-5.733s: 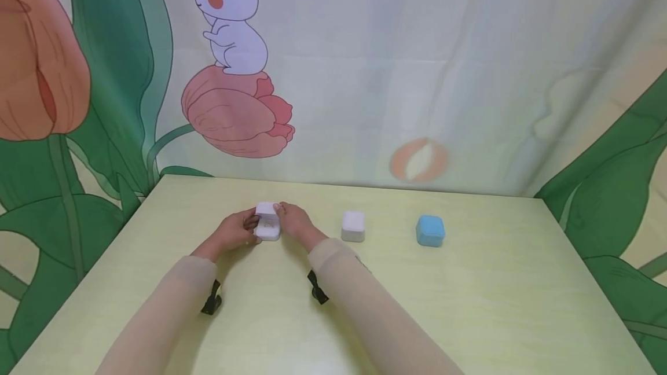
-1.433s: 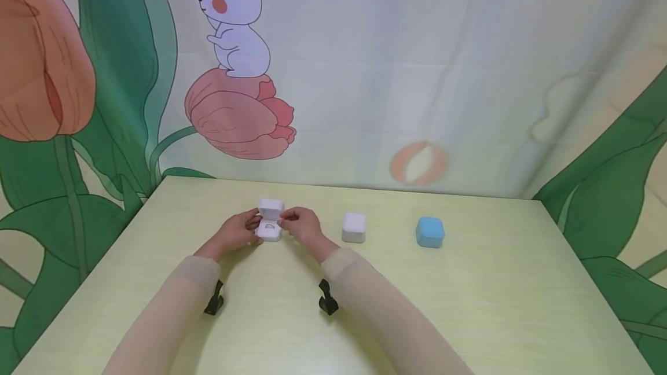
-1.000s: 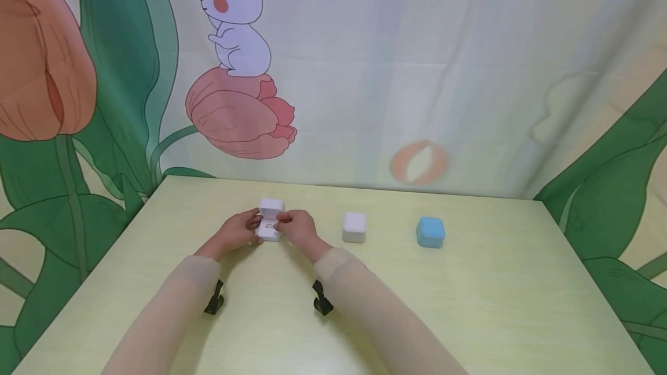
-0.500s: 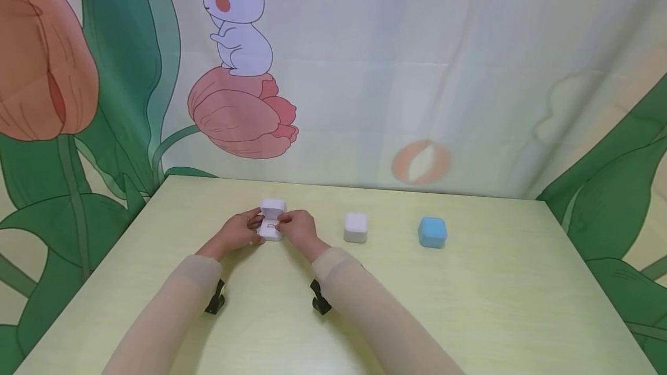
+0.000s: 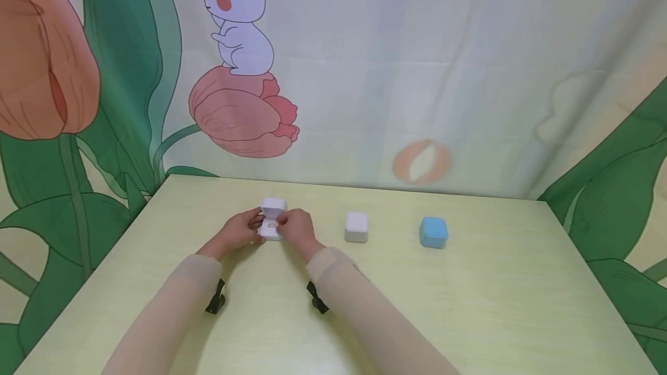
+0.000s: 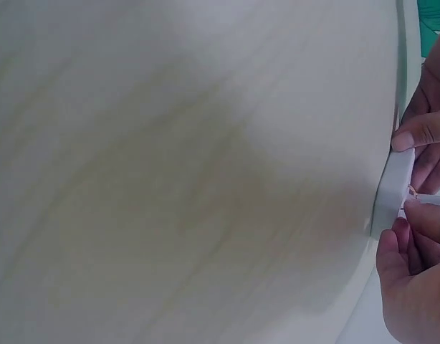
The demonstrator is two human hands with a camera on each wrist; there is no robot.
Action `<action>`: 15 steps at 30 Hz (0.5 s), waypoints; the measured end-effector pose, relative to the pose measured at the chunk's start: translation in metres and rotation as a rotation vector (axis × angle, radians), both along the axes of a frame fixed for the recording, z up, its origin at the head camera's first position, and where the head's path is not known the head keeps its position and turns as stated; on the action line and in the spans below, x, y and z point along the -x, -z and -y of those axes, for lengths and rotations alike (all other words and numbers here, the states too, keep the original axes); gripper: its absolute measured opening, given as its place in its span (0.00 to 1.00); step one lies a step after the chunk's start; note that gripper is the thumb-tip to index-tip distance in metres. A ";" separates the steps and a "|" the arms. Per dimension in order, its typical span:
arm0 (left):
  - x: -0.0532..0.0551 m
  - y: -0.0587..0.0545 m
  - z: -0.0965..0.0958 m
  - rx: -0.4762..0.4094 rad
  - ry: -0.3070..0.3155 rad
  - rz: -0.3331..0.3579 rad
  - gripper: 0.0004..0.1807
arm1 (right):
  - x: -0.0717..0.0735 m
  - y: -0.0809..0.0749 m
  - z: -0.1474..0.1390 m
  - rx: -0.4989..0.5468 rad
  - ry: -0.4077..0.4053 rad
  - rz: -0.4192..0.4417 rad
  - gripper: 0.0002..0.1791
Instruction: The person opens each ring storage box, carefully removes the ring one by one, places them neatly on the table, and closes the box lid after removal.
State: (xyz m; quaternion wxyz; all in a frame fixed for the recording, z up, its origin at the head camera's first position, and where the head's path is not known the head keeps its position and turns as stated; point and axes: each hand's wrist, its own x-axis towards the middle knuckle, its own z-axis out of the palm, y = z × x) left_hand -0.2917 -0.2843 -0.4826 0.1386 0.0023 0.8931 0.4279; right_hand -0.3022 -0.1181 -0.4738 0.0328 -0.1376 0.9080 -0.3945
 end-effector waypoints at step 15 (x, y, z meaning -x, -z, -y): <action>-0.001 0.000 0.001 0.000 0.002 -0.011 0.48 | -0.002 0.000 0.004 -0.038 0.004 -0.040 0.08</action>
